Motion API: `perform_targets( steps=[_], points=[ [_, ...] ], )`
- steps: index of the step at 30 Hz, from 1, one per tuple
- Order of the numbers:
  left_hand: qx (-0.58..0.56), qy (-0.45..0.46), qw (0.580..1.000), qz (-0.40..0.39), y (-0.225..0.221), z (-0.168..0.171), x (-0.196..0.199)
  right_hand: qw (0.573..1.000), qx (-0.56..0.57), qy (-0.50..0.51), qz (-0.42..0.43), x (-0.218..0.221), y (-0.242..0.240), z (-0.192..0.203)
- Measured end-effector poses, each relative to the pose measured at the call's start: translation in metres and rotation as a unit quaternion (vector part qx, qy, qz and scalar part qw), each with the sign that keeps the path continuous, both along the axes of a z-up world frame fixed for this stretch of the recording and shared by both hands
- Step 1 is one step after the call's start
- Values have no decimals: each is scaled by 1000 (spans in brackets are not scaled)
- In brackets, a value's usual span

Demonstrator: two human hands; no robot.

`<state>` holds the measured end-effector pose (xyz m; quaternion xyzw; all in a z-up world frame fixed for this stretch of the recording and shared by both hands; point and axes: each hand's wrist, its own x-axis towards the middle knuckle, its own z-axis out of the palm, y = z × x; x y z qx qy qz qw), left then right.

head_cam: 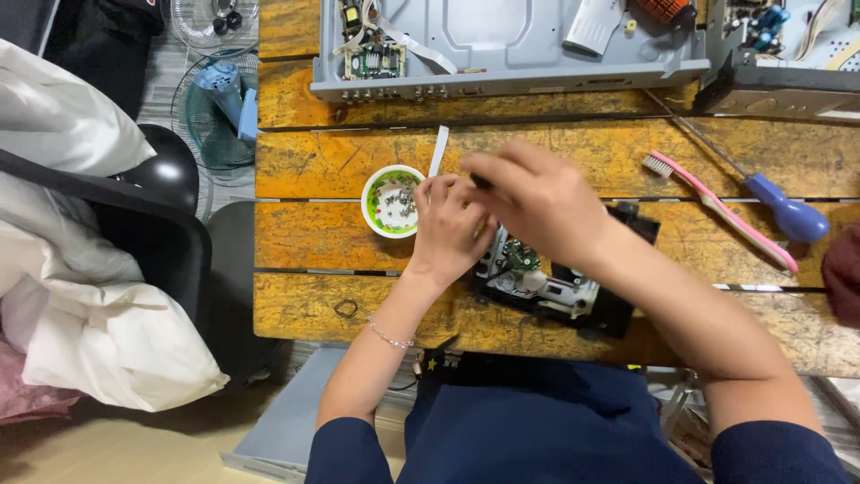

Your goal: Repairing a disc drive mechanism by removing screws and manipulating internal components

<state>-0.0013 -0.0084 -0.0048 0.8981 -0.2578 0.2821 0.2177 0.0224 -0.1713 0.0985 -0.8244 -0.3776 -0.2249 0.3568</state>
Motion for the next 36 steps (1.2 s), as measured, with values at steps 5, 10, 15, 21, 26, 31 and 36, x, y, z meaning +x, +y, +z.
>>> perform_targets(
  steps=[5,10,15,21,26,31,36],
  points=[
    [-4,3,1000,4,1,-10,2,999,16,-27,21,-2,4,-7],
    [-6,23,1000,7,5,3,0,991,2,87,105,1,-17,35],
    [2,69,997,-46,31,45,-30,978,-35,135,153,0,-24,53],
    [134,112,952,-252,6,65,-99,968,-31,180,174,3,-20,47],
    [68,41,988,-134,-29,17,-112,979,-18,141,148,7,-17,27],
    [29,1,996,-84,-47,8,-114,994,17,66,88,3,-7,13],
    [36,-18,999,-23,-65,21,-116,997,27,-22,-72,-7,-1,-14]
  ],
)
